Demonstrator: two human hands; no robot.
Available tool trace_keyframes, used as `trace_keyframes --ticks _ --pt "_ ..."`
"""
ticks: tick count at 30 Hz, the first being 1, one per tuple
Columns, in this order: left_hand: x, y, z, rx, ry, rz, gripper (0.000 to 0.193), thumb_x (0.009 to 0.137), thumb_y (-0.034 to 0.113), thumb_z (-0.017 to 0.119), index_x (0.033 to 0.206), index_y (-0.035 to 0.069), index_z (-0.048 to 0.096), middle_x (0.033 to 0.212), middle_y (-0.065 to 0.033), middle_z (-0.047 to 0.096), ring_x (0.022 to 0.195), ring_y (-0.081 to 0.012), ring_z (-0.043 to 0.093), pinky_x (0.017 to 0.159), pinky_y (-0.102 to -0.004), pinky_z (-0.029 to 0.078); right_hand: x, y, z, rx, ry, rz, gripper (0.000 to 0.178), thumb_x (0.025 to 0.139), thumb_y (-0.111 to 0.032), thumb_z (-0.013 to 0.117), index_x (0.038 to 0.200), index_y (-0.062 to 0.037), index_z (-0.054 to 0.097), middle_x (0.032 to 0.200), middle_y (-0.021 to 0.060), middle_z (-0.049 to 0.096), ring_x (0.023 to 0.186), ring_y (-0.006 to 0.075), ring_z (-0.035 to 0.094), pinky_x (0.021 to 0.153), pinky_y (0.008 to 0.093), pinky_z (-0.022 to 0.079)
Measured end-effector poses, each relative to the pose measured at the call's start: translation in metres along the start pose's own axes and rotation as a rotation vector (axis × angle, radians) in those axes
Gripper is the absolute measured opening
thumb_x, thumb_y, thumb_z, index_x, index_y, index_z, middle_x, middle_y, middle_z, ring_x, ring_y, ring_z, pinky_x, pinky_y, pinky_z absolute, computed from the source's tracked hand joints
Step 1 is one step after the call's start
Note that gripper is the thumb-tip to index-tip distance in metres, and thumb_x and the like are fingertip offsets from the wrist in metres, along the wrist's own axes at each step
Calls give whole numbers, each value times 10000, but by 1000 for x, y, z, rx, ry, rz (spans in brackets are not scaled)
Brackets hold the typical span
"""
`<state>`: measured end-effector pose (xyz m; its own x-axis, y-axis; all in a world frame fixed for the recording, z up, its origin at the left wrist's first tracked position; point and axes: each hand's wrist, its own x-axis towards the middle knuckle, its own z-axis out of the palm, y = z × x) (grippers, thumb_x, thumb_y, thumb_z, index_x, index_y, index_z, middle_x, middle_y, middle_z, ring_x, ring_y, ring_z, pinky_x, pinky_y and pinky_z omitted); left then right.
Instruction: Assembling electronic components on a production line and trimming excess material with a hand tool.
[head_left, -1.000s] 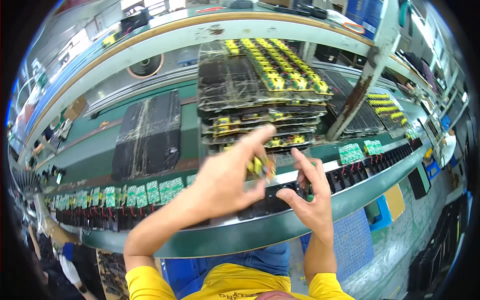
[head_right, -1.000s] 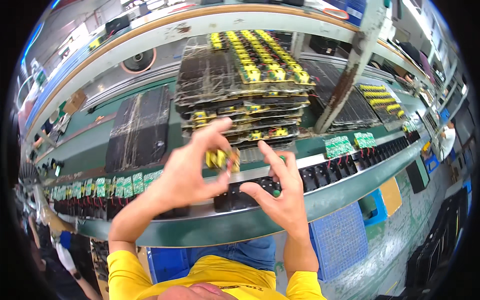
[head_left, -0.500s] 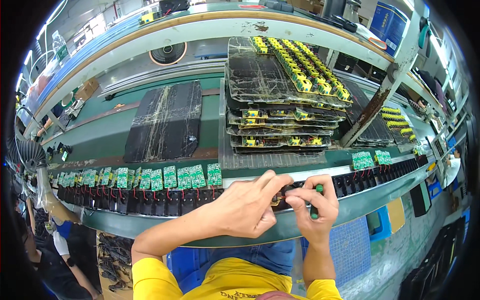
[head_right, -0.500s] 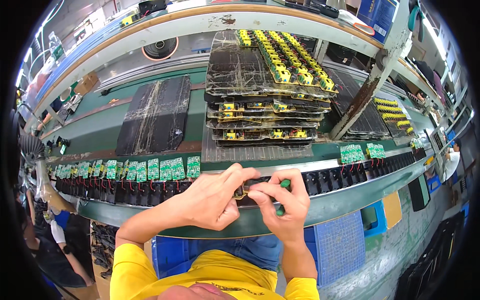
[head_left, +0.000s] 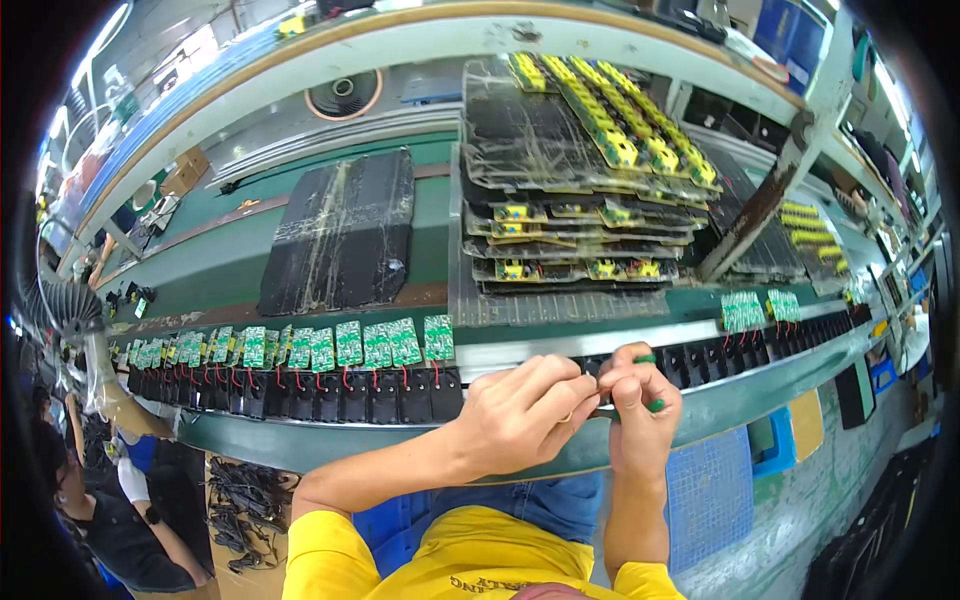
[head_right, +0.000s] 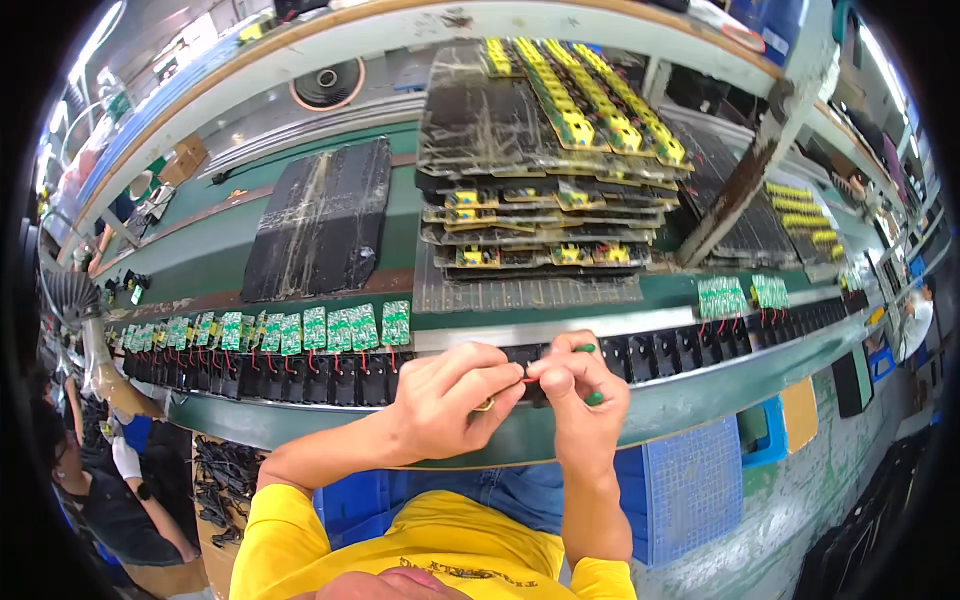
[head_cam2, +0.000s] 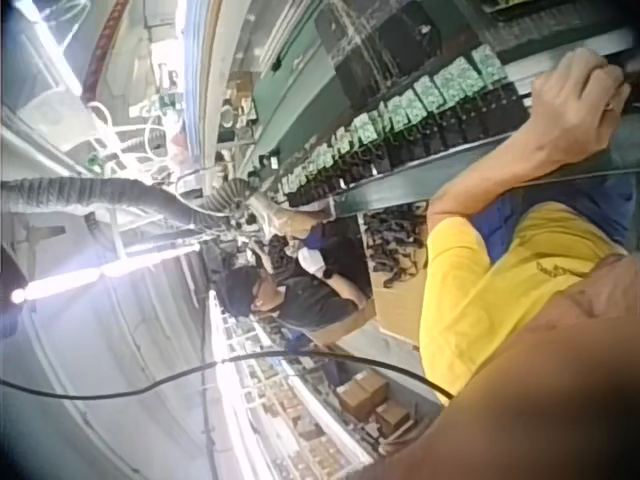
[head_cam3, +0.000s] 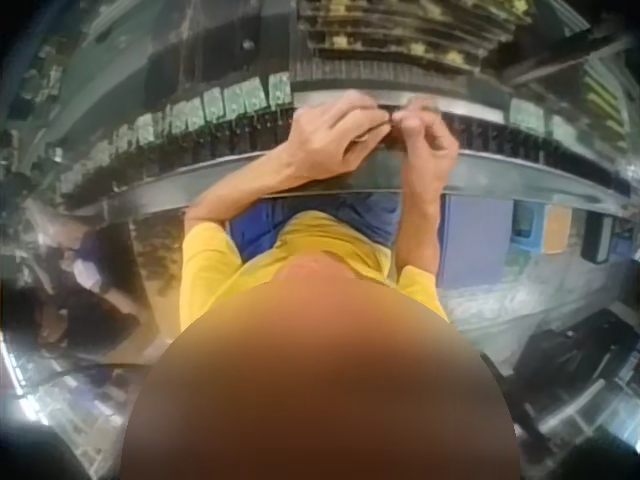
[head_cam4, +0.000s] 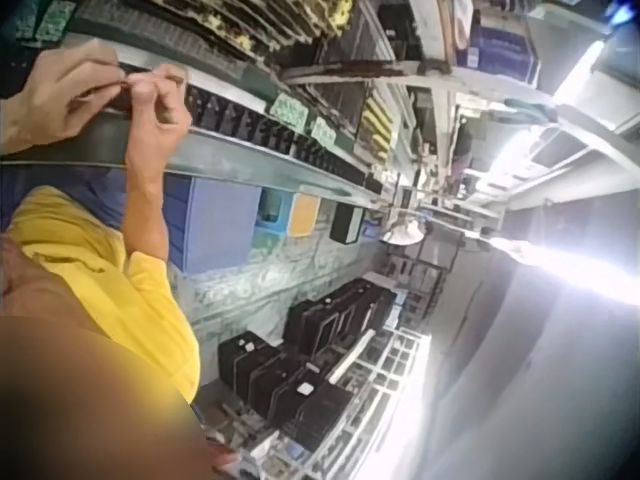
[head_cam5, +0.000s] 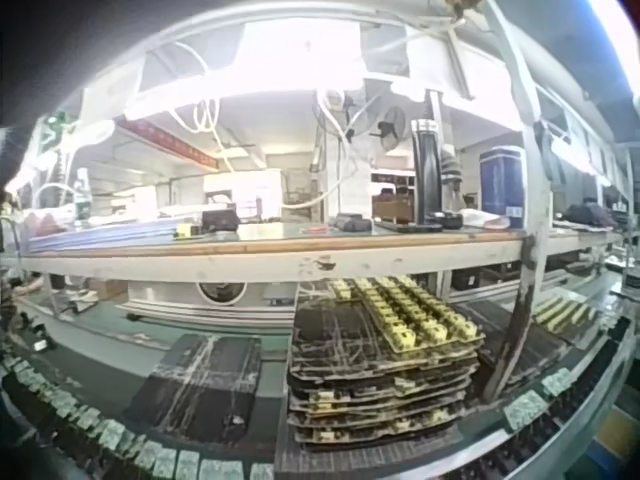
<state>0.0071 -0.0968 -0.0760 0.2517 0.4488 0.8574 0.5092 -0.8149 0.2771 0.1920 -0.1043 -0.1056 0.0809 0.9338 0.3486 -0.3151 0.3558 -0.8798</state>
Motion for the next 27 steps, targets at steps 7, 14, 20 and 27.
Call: trace_keyframes --ticks 7,14,20,27 --pt "14 -13 -42 -599 -455 -613 94 968 -24 821 1044 1 773 1029 -78 779 887 -221 696 844 -322 558 -11 -13 -7 -238 -80 50 203 985 -217 941 1044 -35 876 1169 82 685 982 194 629 857 321 519" --pt "11 -54 -41 -158 -637 -646 74 988 63 810 1011 21 753 1003 -61 772 825 -273 685 795 -373 553 -23 18 -16 -1116 -193 -241 248 871 -191 983 1088 -97 910 1163 46 682 936 204 617 845 363 542" --pt "-4 -68 -28 -2 -676 -608 112 964 103 827 976 39 737 998 -40 776 811 -314 700 780 -411 563 -27 32 -7 -1266 -240 -300 232 865 -180 973 1080 -117 914 1167 39 669 936 228 612 835 379 544" --pt "-7 -73 -21 41 -722 -599 118 972 75 829 980 -1 740 976 -59 747 812 -250 636 787 -359 513 -28 38 -9 -1267 -225 -292 221 866 -178 975 1072 -123 913 1178 38 668 939 228 607 834 376 540"
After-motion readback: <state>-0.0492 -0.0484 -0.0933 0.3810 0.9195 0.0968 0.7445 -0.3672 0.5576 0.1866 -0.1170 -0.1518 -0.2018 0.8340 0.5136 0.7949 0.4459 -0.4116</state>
